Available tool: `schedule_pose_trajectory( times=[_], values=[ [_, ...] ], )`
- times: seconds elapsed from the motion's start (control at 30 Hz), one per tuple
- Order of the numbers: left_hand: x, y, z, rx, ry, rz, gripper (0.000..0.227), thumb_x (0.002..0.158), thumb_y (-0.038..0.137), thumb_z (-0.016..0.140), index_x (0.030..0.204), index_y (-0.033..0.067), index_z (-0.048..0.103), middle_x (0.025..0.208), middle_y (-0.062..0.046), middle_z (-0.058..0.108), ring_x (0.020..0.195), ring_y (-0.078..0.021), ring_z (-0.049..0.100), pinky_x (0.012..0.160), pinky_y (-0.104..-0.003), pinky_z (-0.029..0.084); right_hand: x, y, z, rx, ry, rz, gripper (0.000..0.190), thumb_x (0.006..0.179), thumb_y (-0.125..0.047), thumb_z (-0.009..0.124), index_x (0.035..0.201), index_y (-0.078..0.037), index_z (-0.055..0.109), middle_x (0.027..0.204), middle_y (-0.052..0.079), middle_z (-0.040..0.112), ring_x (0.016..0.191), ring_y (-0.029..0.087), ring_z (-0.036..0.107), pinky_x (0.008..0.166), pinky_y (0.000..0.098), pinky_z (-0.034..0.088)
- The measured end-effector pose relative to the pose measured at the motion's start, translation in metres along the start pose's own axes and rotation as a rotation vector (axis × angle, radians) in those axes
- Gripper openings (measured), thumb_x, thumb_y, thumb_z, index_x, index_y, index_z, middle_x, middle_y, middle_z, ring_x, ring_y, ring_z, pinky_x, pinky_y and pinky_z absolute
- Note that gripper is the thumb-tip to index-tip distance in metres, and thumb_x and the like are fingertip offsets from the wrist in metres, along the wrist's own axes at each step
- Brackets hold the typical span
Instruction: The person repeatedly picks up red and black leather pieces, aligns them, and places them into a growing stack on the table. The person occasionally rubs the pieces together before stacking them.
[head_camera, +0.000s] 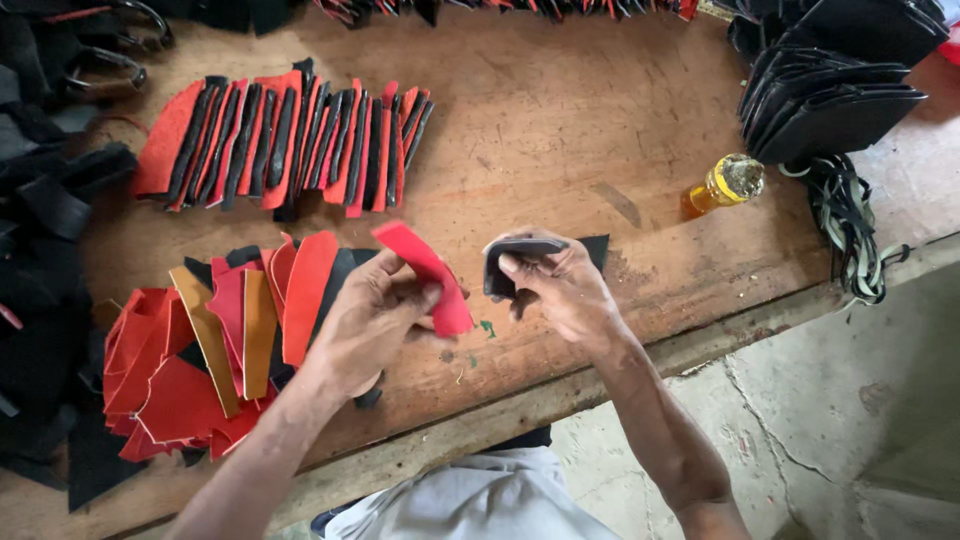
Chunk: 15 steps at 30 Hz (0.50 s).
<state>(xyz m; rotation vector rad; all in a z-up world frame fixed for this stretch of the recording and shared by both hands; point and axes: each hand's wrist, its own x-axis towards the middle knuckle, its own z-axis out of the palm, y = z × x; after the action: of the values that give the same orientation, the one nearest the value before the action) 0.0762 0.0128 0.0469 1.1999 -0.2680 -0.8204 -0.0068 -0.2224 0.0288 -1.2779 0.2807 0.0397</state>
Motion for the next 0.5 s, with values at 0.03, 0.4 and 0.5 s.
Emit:
schedule_pose_trajectory(
  times=[0.03, 0.4, 0.5],
  values=[
    [0.000, -0.005, -0.001, -0.107, 0.041, -0.097, 0.028, 0.096, 0.001, 0.060, 0.124, 0.0026, 0.057, 0.098, -0.011, 0.067, 0.080, -0.0203, 0.069, 0.068, -0.040, 0.066, 0.000, 0.001, 0.003, -0.016, -0.002, 0.003, 0.021, 0.094, -0.007, 0.073, 0.114, -0.001, 0.070, 0.092, 0.007, 0.072, 0.078, 0.013, 0.069, 0.056, 0.0292, 0.056],
    [0.009, -0.027, -0.011, -0.179, 0.024, -0.021, 0.024, 0.095, 0.006, 0.066, 0.117, 0.0024, 0.059, 0.098, -0.009, 0.074, 0.085, -0.0162, 0.073, 0.074, -0.031, 0.061, 0.003, 0.014, 0.013, -0.061, 0.009, -0.074, 0.040, 0.086, 0.001, 0.081, 0.120, 0.002, 0.061, 0.105, 0.007, 0.070, 0.088, 0.013, 0.067, 0.072, 0.0273, 0.057],
    [0.008, -0.030, -0.010, -0.169, 0.012, 0.018, 0.028, 0.092, 0.003, 0.070, 0.118, 0.0041, 0.058, 0.097, -0.007, 0.073, 0.083, -0.0128, 0.070, 0.072, -0.028, 0.058, 0.003, 0.014, 0.016, -0.137, 0.049, -0.108, 0.040, 0.086, 0.001, 0.080, 0.121, 0.002, 0.060, 0.103, 0.007, 0.070, 0.086, 0.012, 0.067, 0.071, 0.0264, 0.057]
  ],
)
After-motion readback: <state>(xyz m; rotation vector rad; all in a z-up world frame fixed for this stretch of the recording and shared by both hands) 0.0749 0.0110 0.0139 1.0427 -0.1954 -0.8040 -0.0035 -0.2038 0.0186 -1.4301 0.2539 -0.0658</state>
